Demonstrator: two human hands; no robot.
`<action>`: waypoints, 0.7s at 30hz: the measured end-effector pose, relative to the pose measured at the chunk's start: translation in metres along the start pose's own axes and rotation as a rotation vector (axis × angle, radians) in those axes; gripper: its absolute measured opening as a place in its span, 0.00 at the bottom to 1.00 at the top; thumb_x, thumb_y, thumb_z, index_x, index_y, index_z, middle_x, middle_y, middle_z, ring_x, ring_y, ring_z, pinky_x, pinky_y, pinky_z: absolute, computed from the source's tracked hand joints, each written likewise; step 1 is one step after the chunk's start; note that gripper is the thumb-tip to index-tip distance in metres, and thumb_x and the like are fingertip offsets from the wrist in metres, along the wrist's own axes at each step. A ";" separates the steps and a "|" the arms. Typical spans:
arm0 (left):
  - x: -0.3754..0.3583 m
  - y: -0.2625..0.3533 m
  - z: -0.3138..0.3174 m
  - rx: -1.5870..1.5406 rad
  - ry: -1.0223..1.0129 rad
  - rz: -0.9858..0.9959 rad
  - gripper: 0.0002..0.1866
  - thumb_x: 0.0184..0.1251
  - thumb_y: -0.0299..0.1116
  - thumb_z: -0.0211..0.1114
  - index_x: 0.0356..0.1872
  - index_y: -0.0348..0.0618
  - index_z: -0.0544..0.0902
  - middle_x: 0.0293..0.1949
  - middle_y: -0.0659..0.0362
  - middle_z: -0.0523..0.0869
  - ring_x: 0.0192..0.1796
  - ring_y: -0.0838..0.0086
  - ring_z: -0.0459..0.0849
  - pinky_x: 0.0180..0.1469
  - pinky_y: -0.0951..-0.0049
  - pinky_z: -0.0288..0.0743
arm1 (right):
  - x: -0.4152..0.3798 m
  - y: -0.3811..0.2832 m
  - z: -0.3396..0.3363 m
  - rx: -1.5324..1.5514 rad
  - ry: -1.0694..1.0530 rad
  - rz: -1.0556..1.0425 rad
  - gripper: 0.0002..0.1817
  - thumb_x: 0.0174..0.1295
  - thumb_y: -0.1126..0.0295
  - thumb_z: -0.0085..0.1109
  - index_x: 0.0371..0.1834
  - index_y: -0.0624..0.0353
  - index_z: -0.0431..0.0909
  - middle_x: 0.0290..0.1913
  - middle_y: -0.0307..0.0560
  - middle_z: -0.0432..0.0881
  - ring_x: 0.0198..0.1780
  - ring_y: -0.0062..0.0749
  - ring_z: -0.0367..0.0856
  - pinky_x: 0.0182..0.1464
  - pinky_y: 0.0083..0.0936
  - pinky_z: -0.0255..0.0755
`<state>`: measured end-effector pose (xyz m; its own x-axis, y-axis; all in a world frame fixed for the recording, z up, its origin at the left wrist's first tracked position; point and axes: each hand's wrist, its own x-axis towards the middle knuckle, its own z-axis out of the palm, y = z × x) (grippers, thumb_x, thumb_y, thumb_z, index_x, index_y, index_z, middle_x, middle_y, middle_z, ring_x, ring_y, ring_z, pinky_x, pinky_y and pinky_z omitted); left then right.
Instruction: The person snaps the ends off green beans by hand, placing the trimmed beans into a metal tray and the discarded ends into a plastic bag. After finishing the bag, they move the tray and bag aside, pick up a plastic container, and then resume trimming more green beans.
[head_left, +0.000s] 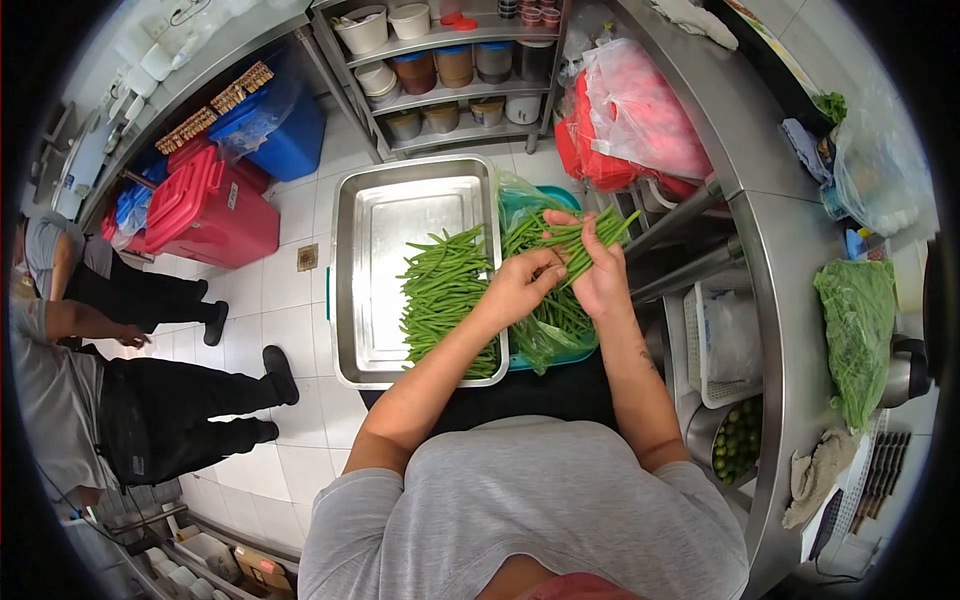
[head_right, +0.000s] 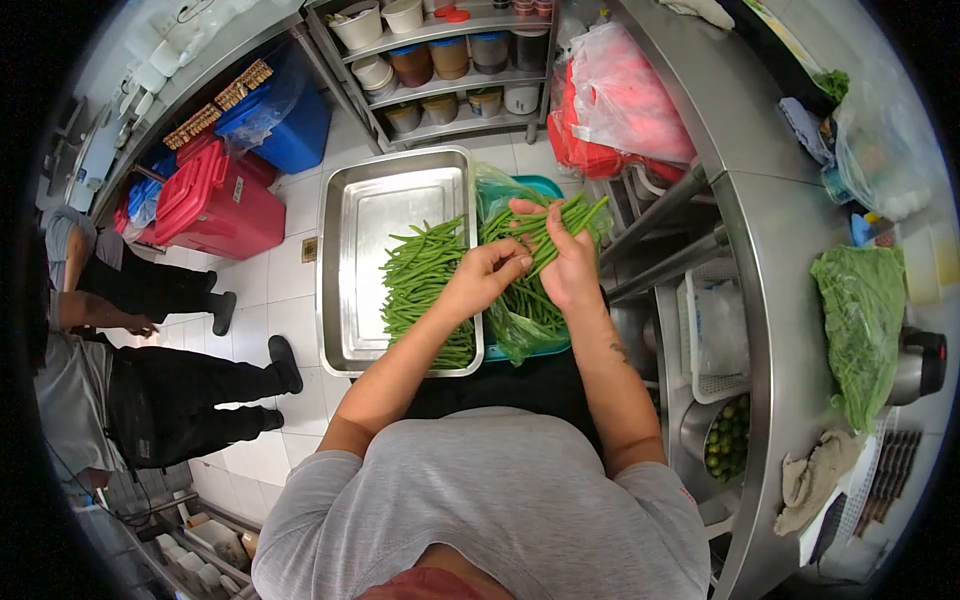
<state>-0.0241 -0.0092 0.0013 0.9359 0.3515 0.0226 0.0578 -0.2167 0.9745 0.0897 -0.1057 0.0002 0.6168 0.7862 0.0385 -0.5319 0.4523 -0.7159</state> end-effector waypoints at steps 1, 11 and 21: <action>0.001 -0.002 0.002 0.082 0.091 0.118 0.06 0.66 0.28 0.57 0.30 0.37 0.78 0.26 0.56 0.79 0.26 0.70 0.76 0.30 0.68 0.69 | 0.000 0.001 0.000 -0.034 -0.002 -0.019 0.10 0.72 0.63 0.46 0.46 0.58 0.69 0.53 0.58 0.77 0.53 0.41 0.77 0.56 0.36 0.71; 0.015 -0.032 0.022 0.132 0.530 -0.089 0.07 0.57 0.28 0.59 0.24 0.33 0.78 0.23 0.43 0.80 0.27 0.48 0.78 0.32 0.58 0.71 | -0.010 0.021 0.021 -0.182 0.034 -0.188 0.09 0.72 0.64 0.44 0.46 0.58 0.66 0.47 0.57 0.80 0.57 0.41 0.75 0.61 0.36 0.66; 0.005 -0.028 0.001 -0.115 0.160 0.045 0.05 0.60 0.28 0.64 0.32 0.38 0.79 0.25 0.62 0.78 0.27 0.79 0.73 0.31 0.77 0.69 | 0.004 0.004 -0.014 0.384 -0.077 0.026 0.09 0.71 0.62 0.44 0.43 0.55 0.70 0.60 0.50 0.73 0.72 0.42 0.58 0.72 0.49 0.52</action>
<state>-0.0210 -0.0021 -0.0260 0.8687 0.4865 0.0930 -0.0313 -0.1335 0.9906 0.0985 -0.1068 -0.0122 0.5625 0.8223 0.0868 -0.7344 0.5450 -0.4045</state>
